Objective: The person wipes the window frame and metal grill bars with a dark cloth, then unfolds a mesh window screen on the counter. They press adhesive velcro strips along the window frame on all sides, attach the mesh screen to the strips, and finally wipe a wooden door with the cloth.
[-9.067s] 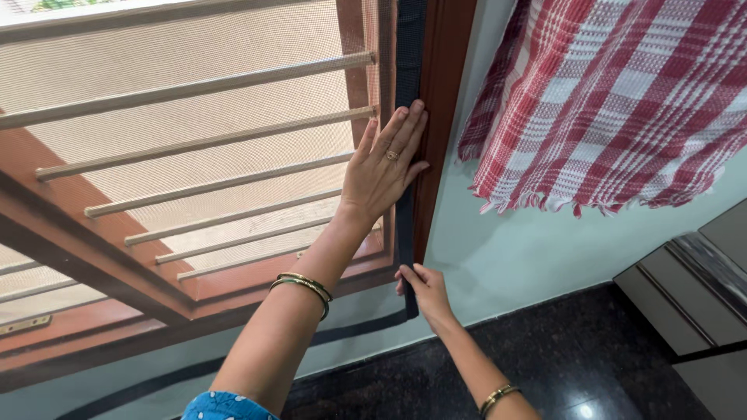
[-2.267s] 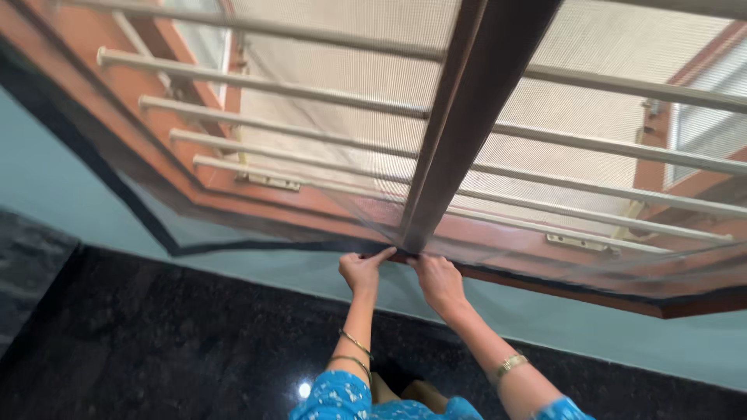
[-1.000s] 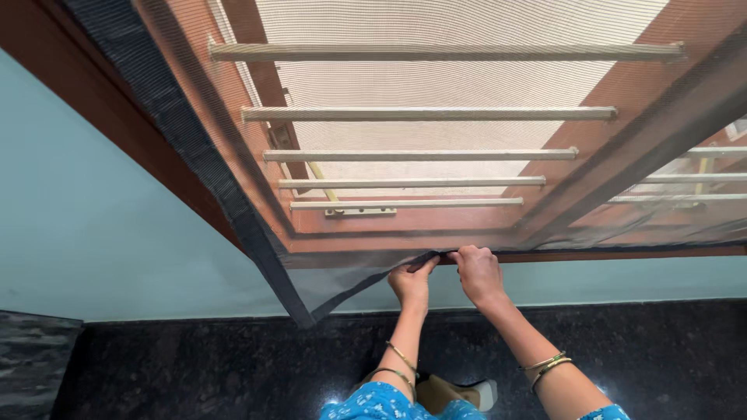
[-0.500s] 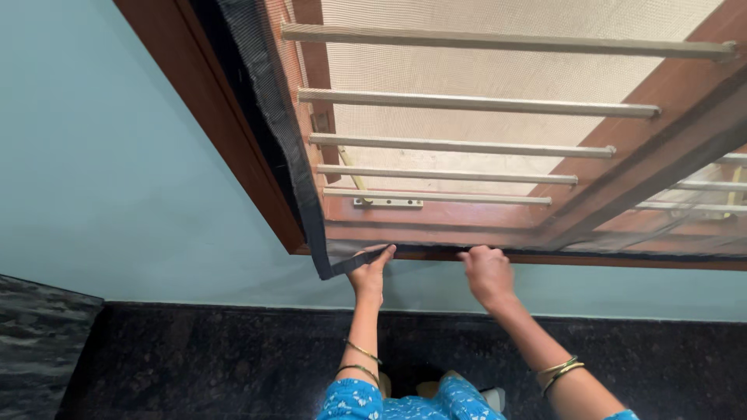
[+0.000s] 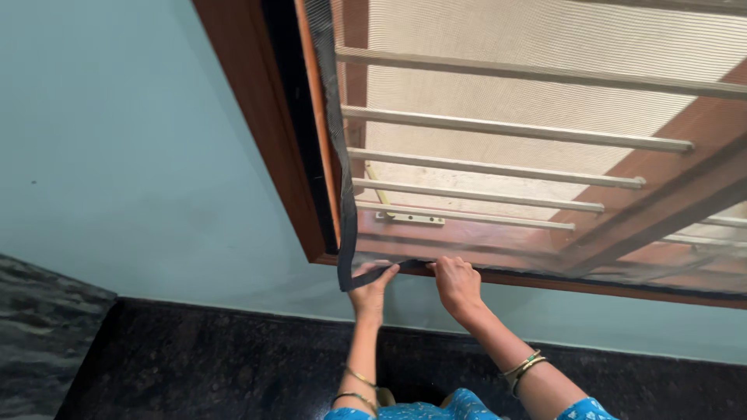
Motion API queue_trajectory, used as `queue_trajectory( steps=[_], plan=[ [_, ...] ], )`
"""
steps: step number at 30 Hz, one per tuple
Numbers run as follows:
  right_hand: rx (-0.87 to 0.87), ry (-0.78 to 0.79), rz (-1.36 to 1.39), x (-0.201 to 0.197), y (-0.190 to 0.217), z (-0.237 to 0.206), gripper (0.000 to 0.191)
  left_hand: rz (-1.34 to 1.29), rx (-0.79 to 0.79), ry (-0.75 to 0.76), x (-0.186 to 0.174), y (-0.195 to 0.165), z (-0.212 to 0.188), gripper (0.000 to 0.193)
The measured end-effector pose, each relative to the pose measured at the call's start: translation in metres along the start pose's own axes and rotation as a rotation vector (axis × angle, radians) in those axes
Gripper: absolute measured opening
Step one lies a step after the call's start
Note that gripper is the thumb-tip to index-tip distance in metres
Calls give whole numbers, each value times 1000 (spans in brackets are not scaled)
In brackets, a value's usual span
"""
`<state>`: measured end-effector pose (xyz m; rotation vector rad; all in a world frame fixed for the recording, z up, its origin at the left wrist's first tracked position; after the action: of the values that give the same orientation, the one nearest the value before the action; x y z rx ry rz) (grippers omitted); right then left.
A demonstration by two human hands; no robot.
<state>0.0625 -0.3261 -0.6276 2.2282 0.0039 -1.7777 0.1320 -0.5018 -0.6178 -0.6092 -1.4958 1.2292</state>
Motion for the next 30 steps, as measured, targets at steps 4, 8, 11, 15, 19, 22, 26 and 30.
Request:
queue_trajectory(
  steps=[4, 8, 11, 15, 19, 22, 26, 30],
  plan=[
    [70, 88, 22, 11, -4, 2, 31, 206, -45, -38, -48, -18, -4, 17],
    [66, 45, 19, 13, -2, 3, 30, 262, 43, 55, -61, -35, 10, 16],
    [72, 18, -22, 10, 4, 2, 32, 384, 27, 56, -61, -41, 24, 19],
    [5, 9, -70, 4, 27, -2, 37, 330, 5, -6, -63, -43, 31, 21],
    [-162, 22, -153, 4, 72, -6, 44, 244, 8, 5, -61, -43, 30, 19],
    [-241, 27, -211, 7, 102, 1, 47, 242, 6, 26, -60, -45, 33, 18],
    [-330, -35, -204, 8, 125, 10, 29, 322, -20, 36, -64, -49, 40, 20],
    [-384, -162, -163, -8, 137, 7, 19, 515, 34, 12, -66, -66, 42, 28]
  ],
)
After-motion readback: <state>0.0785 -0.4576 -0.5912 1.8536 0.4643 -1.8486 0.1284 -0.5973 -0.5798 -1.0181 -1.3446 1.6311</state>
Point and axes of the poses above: each hand's wrist, its own z-axis towards the middle knuckle, its own x-axis out of the palm, y = z × x, the point moved 7 cm from there along z, towards the middle knuckle, and after that the axes turned 13 degrees about y, right-handed, at the moved point
